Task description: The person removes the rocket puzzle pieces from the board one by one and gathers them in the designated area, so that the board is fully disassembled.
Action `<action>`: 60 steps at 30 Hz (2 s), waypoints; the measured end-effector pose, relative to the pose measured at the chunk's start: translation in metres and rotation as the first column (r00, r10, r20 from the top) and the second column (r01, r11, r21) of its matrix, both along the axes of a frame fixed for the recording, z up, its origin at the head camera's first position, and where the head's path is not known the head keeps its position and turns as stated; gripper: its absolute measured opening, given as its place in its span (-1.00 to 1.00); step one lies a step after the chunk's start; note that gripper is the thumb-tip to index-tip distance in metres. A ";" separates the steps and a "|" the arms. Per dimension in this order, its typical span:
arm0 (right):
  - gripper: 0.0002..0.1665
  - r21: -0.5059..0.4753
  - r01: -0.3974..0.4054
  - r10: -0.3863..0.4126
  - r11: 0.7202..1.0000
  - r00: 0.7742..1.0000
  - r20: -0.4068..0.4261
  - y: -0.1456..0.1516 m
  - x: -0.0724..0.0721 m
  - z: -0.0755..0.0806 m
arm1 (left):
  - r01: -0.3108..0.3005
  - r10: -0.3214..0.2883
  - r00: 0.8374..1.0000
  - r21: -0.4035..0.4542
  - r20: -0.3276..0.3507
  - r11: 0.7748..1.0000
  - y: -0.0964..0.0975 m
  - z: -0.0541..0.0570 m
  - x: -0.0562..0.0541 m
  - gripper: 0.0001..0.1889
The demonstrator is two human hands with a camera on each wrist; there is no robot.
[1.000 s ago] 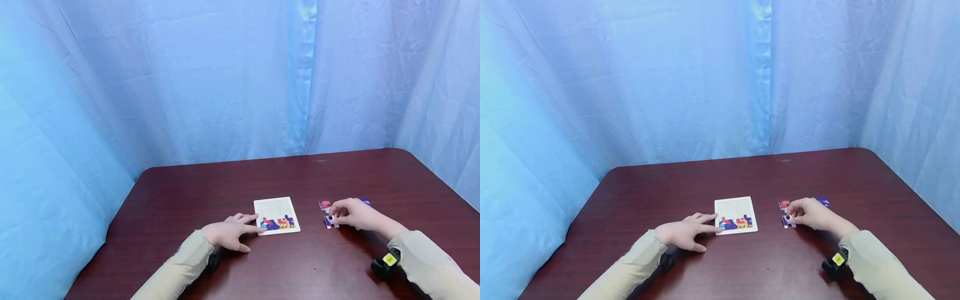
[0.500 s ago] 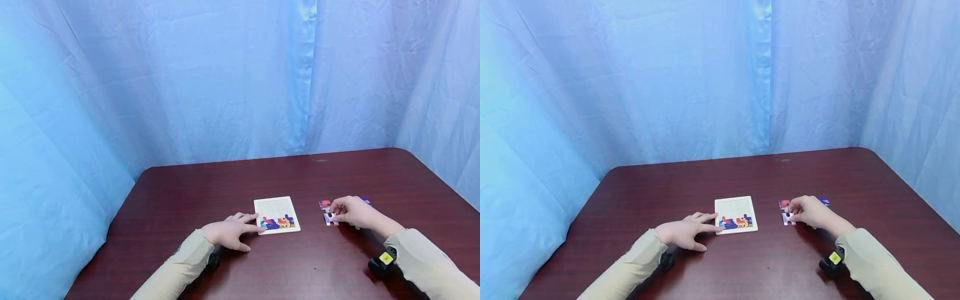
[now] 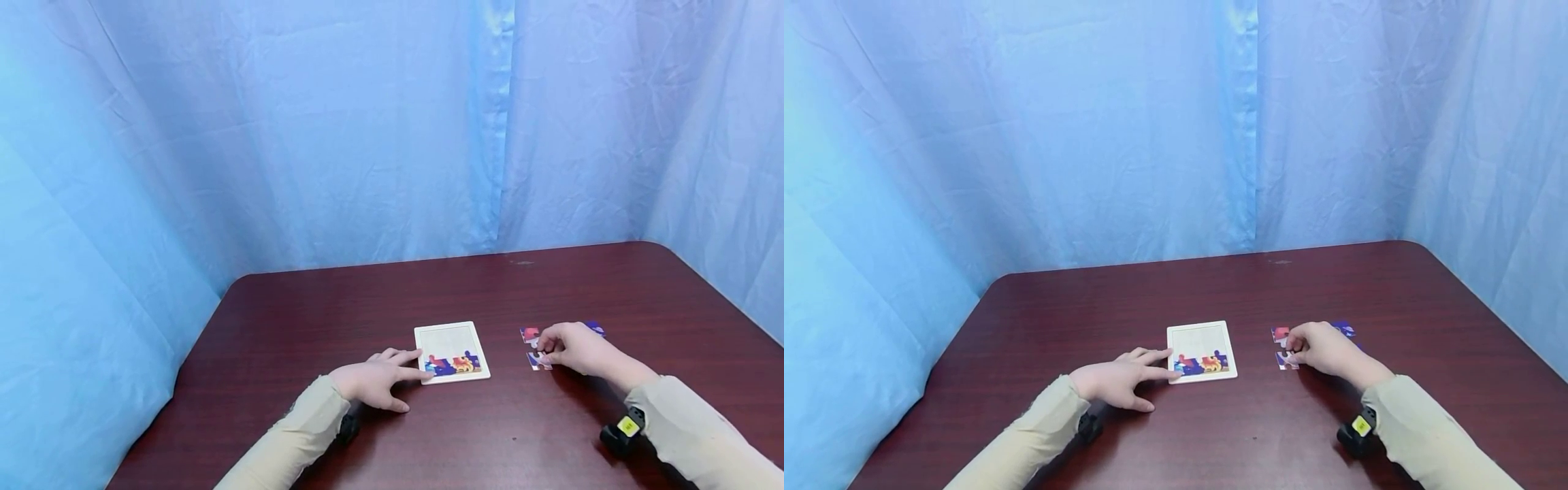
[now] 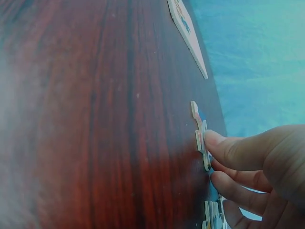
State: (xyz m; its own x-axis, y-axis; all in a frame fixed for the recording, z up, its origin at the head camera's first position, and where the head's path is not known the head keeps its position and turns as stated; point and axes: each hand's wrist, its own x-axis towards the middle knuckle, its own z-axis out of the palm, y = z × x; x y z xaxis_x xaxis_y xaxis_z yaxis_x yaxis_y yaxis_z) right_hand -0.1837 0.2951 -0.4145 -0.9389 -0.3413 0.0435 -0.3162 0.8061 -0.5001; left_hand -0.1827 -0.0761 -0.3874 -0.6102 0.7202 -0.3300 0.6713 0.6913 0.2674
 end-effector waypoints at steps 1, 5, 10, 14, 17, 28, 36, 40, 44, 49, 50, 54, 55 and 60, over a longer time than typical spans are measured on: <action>-0.88 0.001 -0.003 0.003 1.000 1.000 -0.006 0.000 0.000 0.000 | 0.001 -0.001 1.000 0.000 0.000 1.000 0.000 -0.001 0.000 -0.35; -0.89 0.002 -0.009 0.009 1.000 1.000 -0.003 0.000 0.001 0.001 | 0.004 -0.004 1.000 0.000 0.000 1.000 -0.001 -0.001 0.000 -0.34; -0.90 -0.001 -0.015 0.015 1.000 1.000 -0.009 -0.002 -0.001 0.004 | 0.003 -0.003 1.000 0.005 0.005 1.000 -0.001 0.000 0.001 -0.35; -0.91 -0.008 -0.025 0.025 1.000 0.999 -0.046 -0.006 -0.003 0.010 | 0.003 -0.003 1.000 0.008 0.009 1.000 -0.001 0.000 0.001 -0.35; -0.91 -0.021 -0.046 0.044 0.999 0.995 -0.085 -0.012 -0.005 0.012 | 0.000 0.000 1.000 0.009 0.012 1.000 -0.001 0.000 0.000 -0.35; -0.94 -0.109 -0.090 0.083 0.990 0.994 -0.066 -0.050 -0.009 0.012 | 0.010 -0.010 1.000 0.023 0.003 1.000 0.000 0.000 0.001 -0.36; -0.82 -0.084 -0.129 0.122 0.988 0.989 -0.086 -0.077 -0.015 0.006 | 0.012 -0.012 1.000 0.012 0.004 1.000 0.000 0.000 0.000 -0.36; -0.71 -0.029 -0.153 0.150 0.988 0.985 -0.088 -0.087 -0.018 0.001 | 0.004 -0.004 1.000 0.001 0.009 1.000 0.000 0.000 -0.001 -0.36; -0.71 0.022 -0.180 0.181 0.983 0.978 -0.105 -0.093 -0.020 -0.002 | 0.009 -0.009 1.000 -0.004 0.002 1.000 0.001 0.000 -0.001 -0.36; -0.76 0.048 -0.199 0.203 0.979 0.972 -0.119 -0.097 -0.023 -0.003 | 0.013 -0.013 1.000 -0.005 -0.003 1.000 0.003 0.001 -0.001 -0.36; -0.77 0.048 -0.201 0.206 0.978 0.971 -0.118 -0.098 -0.024 -0.003 | 0.010 -0.010 1.000 -0.005 -0.004 1.000 0.003 0.002 -0.001 -0.36; -0.81 0.038 -0.216 0.219 0.976 0.970 -0.106 -0.100 -0.024 -0.003 | 0.015 -0.015 0.999 0.007 -0.030 1.000 0.005 0.002 0.000 -0.37; -0.82 0.037 -0.223 0.226 0.974 0.968 -0.105 -0.100 -0.024 -0.003 | 0.026 -0.025 0.999 0.015 -0.041 1.000 0.006 0.002 0.001 -0.37; -0.85 0.034 -0.224 0.226 0.974 0.969 -0.096 -0.101 -0.023 -0.004 | 0.095 -0.092 0.994 0.049 -0.067 0.994 0.016 0.002 0.004 -0.34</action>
